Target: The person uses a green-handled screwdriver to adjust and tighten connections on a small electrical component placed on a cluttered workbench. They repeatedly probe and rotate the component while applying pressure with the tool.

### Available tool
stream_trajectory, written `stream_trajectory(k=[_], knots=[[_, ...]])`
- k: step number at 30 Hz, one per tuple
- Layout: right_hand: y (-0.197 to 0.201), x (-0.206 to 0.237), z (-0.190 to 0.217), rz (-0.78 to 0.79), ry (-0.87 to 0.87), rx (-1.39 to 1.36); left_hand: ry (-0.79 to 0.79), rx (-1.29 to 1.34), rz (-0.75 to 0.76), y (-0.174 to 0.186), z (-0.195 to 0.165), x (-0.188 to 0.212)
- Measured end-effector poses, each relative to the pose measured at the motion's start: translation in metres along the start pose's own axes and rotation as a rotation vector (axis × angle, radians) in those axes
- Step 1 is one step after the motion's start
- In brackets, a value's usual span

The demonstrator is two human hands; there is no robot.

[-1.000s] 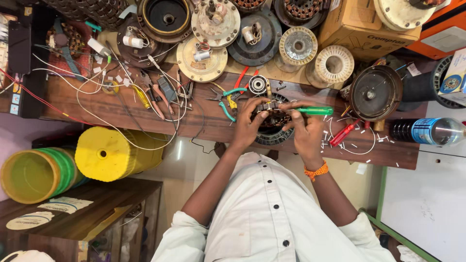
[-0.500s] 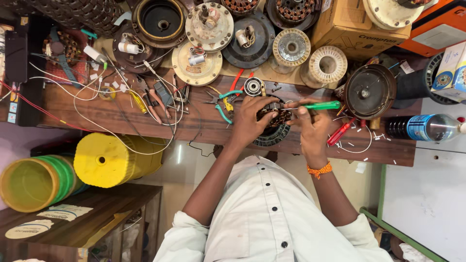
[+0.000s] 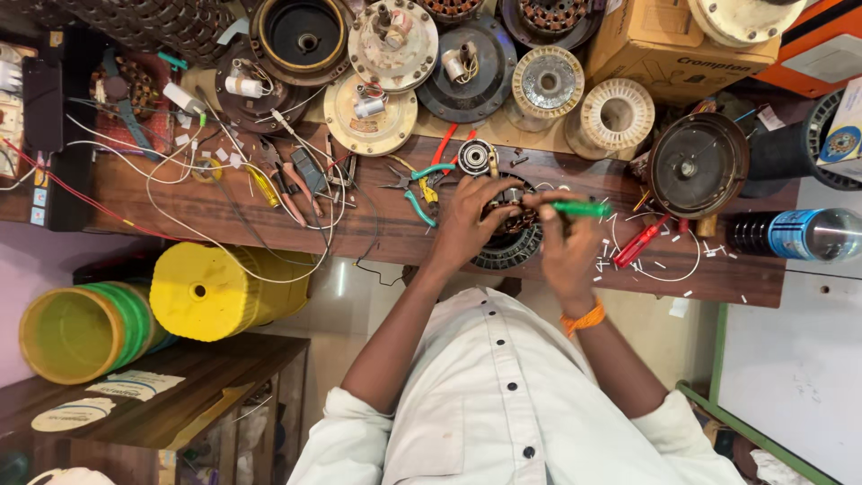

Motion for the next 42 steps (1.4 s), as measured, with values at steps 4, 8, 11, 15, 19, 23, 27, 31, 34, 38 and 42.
stream_trajectory(k=[4,8,11,15,19,23,27,31,34,38,42], knots=[[0.014,-0.009,-0.015,0.051,-0.087,0.027,0.021,0.002,0.013,0.002,0.0,-0.001],[0.014,-0.002,-0.018,0.066,-0.012,-0.105,0.08,-0.007,0.016,-0.002,0.007,0.003],[0.006,0.002,-0.022,0.003,0.045,-0.137,0.096,0.052,-0.047,-0.005,0.018,0.009],[-0.002,-0.004,-0.035,0.002,-0.094,-0.331,0.266,0.329,-0.073,-0.01,0.044,0.022],[0.009,-0.009,-0.042,-0.065,-0.197,-0.463,0.411,0.68,0.033,-0.016,0.058,0.025],[0.017,-0.013,-0.044,-0.049,-0.236,-0.445,0.221,0.416,0.045,0.002,0.043,0.019],[0.014,-0.021,-0.032,0.02,-0.209,-0.338,0.112,0.155,0.027,0.01,0.021,0.007],[0.01,-0.029,-0.011,0.129,-0.183,-0.09,0.062,0.149,0.028,0.01,0.007,-0.001],[0.005,-0.029,-0.001,0.2,-0.214,0.134,0.016,0.124,0.015,0.012,0.005,-0.001],[-0.005,-0.021,0.011,0.153,0.065,0.164,0.029,0.137,0.016,0.008,0.009,0.001],[-0.014,-0.008,0.012,0.081,0.139,0.088,-0.024,0.135,-0.043,0.008,0.008,0.003]])
Point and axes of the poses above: each hand's wrist, its own x-axis away from the middle knuckle, its own y-axis out of the back of the hand, z = x × y, the point moved 4 cm from there along -x, towards the middle knuckle, and after that the axes turned 9 degrees about y, right-handed, at the moved point
